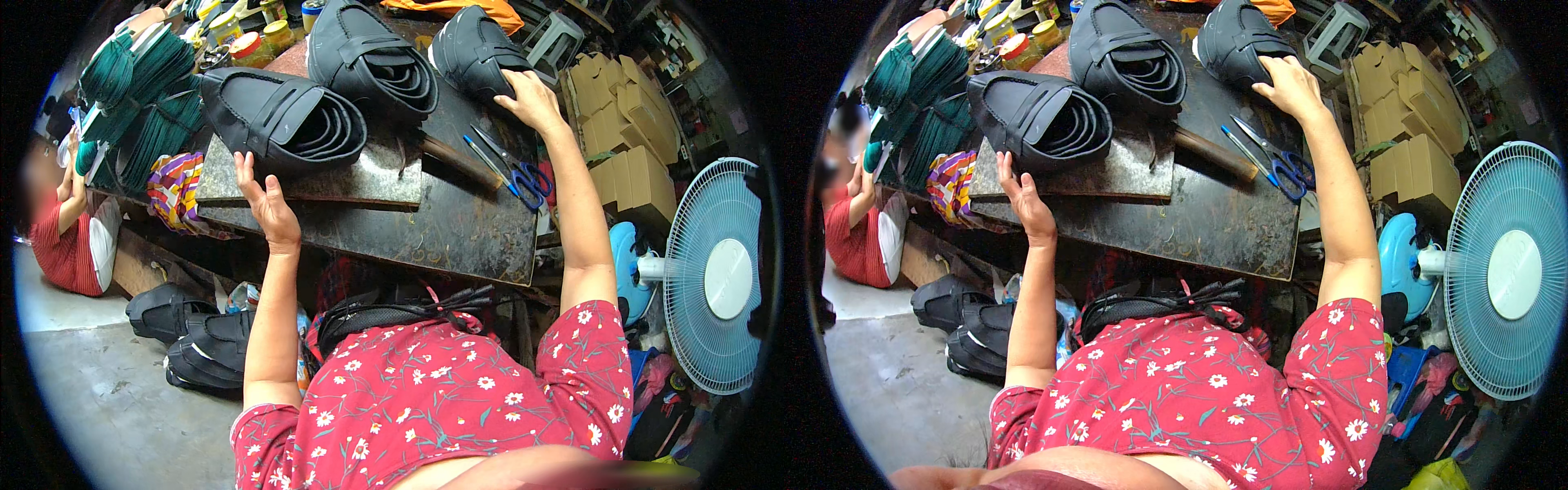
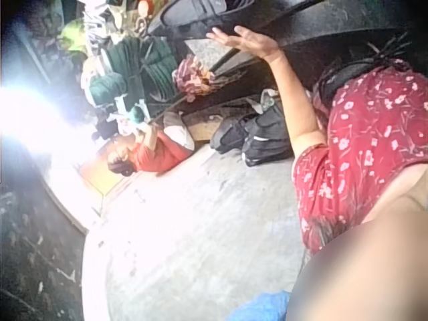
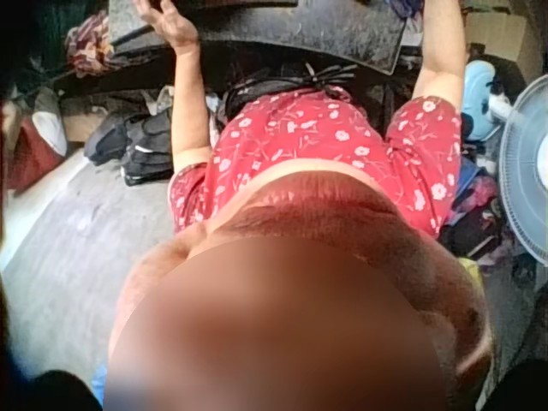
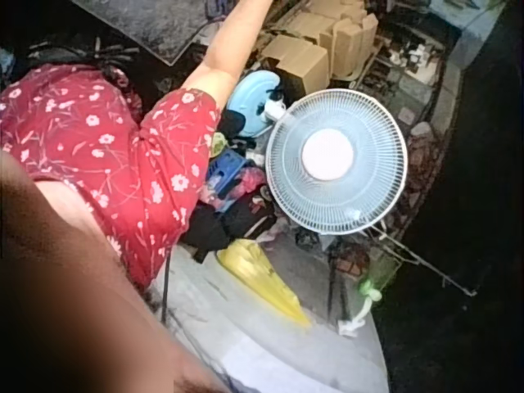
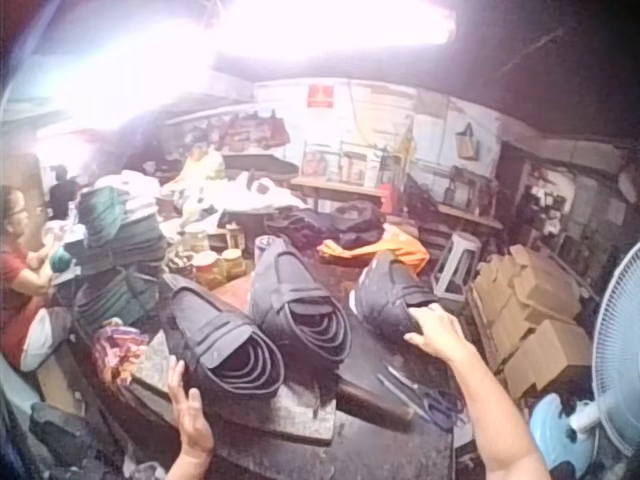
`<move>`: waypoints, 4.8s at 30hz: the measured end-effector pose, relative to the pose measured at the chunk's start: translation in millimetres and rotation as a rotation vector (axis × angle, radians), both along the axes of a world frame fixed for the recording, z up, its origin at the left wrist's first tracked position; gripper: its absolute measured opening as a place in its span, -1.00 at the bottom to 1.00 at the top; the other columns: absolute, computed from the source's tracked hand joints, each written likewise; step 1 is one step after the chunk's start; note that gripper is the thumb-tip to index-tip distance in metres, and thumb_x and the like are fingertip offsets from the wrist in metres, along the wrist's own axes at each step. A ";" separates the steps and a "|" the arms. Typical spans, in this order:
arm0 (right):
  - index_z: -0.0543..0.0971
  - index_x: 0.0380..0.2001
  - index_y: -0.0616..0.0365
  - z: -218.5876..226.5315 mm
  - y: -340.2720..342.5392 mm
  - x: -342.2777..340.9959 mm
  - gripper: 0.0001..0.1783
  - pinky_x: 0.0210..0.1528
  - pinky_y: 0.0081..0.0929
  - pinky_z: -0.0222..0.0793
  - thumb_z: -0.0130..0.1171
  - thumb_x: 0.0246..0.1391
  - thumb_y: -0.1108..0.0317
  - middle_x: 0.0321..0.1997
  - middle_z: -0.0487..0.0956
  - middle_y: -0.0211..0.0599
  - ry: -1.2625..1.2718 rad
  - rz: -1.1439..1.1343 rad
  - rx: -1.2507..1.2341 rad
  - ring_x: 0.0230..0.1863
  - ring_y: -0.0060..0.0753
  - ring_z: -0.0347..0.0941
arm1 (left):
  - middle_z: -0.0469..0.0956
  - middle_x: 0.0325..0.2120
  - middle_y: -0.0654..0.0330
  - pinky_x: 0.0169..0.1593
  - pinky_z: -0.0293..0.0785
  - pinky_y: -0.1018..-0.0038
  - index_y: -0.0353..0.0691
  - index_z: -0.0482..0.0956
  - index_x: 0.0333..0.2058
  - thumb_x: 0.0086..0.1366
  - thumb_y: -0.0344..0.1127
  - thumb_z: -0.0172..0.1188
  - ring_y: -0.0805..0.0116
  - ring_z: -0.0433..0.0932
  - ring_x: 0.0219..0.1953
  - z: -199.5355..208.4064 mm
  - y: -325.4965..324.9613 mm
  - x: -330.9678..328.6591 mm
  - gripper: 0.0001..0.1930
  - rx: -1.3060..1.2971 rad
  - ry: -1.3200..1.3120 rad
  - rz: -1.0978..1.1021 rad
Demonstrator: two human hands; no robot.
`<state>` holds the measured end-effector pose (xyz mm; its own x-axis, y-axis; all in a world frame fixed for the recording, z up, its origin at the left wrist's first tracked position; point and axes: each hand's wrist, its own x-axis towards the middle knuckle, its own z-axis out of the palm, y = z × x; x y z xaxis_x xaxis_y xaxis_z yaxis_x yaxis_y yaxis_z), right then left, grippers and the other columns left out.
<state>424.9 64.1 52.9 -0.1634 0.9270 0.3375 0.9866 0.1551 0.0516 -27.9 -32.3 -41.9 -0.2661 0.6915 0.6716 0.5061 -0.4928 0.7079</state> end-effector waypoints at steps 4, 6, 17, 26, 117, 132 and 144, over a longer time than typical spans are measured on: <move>0.58 0.00 0.04 -9.7 7.3 -1.6 -0.41 0.08 -0.16 0.40 0.42 -0.07 -0.02 -0.10 0.62 -0.15 -0.139 0.051 0.131 0.03 -0.15 0.49 | 0.05 0.42 -0.09 0.47 -0.16 0.18 -0.32 0.23 0.31 0.50 -0.15 -0.11 -0.01 0.00 0.46 0.1 0.2 0.6 -0.48 -0.003 -0.023 -0.009; 0.62 -0.09 0.05 -9.5 15.2 -3.8 -0.44 0.01 -0.16 0.40 0.43 -0.10 -0.05 -0.18 0.64 -0.13 -0.145 0.078 0.127 -0.06 -0.13 0.52 | 0.05 0.42 -0.09 0.47 -0.15 0.19 -0.32 0.23 0.31 0.50 -0.15 -0.10 -0.01 0.00 0.46 -0.2 0.6 1.1 -0.48 0.017 -0.031 -0.014; 0.67 -0.22 0.14 -22.7 32.4 -47.6 -0.48 -0.06 -0.19 0.44 0.32 0.02 -0.13 -0.27 0.66 -0.13 0.083 0.405 0.241 -0.19 -0.04 0.53 | 0.07 0.41 -0.08 0.46 -0.12 0.20 -0.31 0.23 0.30 0.49 -0.16 -0.07 -0.01 0.03 0.45 -1.8 2.3 0.1 -0.48 0.003 -0.005 0.021; 0.66 -0.08 0.10 35.1 2.6 -109.7 -0.51 0.06 -0.23 0.43 0.14 0.22 -0.09 -0.11 0.67 -0.18 0.290 0.470 0.552 -0.03 -0.07 0.52 | -0.04 0.44 -0.11 0.47 -0.15 0.11 -0.25 0.09 0.37 0.39 -0.32 0.06 -0.10 -0.07 0.48 -3.4 5.7 4.0 -0.38 -0.031 0.068 0.048; 0.69 -0.26 0.10 -8.6 -139.1 7.4 -0.60 -0.23 -0.20 0.47 0.41 -0.25 0.19 -0.47 0.66 -0.20 0.461 -0.403 -0.403 -0.36 -0.14 0.62 | 0.32 0.29 -0.05 0.31 0.30 0.15 -0.17 0.43 0.21 0.09 0.04 0.41 -0.10 0.29 0.33 115.8 103.0 68.0 -0.25 -0.085 0.863 -0.318; 0.69 -0.39 0.10 1.6 -128.7 0.1 -0.60 -0.15 -0.09 0.45 0.38 -0.15 -0.01 -0.41 0.67 -0.05 0.377 -0.432 -0.543 -0.25 0.09 0.61 | 0.30 0.30 -0.01 0.32 0.29 0.18 -0.15 0.43 0.22 0.13 0.07 0.36 -0.06 0.29 0.33 122.5 98.9 71.0 -0.27 -0.106 0.903 -0.290; 0.60 -0.46 0.21 14.7 -158.1 -5.3 -0.72 -0.46 -0.50 0.31 0.51 -0.15 0.31 -0.61 0.54 -0.40 0.927 -0.167 -0.347 -0.55 -0.61 0.39 | 0.35 0.27 -0.04 0.29 0.33 0.17 -0.20 0.49 0.15 0.06 0.05 0.40 -0.10 0.35 0.29 120.8 98.7 70.5 -0.28 -0.062 0.875 -0.279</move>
<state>419.6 -94.0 67.6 0.1681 0.9854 -0.0278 0.6247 -0.1284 -0.7702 42.6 66.3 78.8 0.5015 0.6960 0.5140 0.7421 -0.6514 0.1580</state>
